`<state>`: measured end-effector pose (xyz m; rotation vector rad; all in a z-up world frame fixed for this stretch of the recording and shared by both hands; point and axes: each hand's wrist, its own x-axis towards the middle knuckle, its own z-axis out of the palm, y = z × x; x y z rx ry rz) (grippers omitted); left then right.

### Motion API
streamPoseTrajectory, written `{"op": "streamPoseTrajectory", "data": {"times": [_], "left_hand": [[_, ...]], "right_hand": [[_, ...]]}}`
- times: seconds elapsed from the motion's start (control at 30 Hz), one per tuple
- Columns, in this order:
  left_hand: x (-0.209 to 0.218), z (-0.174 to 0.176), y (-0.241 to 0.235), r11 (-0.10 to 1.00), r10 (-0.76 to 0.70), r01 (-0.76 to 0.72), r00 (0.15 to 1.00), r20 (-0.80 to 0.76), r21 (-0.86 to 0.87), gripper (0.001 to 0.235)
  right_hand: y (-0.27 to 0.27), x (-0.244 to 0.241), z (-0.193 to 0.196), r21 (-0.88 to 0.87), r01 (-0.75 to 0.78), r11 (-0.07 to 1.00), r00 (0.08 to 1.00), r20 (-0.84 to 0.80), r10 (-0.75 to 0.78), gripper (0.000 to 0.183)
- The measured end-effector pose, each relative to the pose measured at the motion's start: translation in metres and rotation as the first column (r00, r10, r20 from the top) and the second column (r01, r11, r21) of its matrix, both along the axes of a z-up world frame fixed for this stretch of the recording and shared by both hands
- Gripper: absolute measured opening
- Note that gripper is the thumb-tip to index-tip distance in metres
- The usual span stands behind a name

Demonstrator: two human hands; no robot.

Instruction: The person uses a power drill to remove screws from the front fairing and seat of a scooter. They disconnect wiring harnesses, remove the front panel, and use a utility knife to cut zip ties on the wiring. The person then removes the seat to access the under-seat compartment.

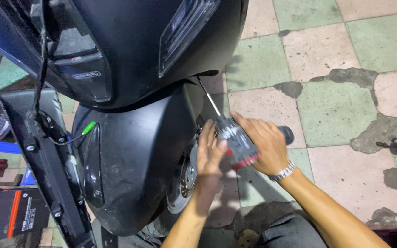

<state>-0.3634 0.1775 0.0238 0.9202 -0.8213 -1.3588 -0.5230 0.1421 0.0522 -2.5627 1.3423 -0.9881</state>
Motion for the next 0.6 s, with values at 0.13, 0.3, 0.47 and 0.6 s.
{"op": "streamPoseTrajectory", "data": {"times": [0.13,0.3,0.47,0.6], "left_hand": [[-0.008,-0.015,-0.038,0.999,0.036,-0.026,0.948,-0.316,0.035,0.068],[-0.029,-0.074,-0.087,0.998,0.048,-0.024,0.838,-0.543,0.05,0.035],[-0.046,-0.149,-0.09,0.925,0.26,-0.055,0.813,-0.521,0.377,0.029],[-0.029,-0.211,-0.093,0.826,0.297,-0.006,0.854,-0.426,0.563,0.024]], "right_hand": [[0.038,-0.035,-0.008,0.033,0.003,0.999,1.0,-0.024,-0.003,0.083],[0.077,-0.07,-0.015,0.151,0.052,0.987,0.993,-0.112,-0.036,0.075],[0.091,-0.069,-0.01,0.181,0.046,0.982,0.997,-0.066,-0.035,0.075],[0.086,-0.053,-0.006,0.27,0.117,0.956,0.96,-0.278,-0.039,0.087]]}}
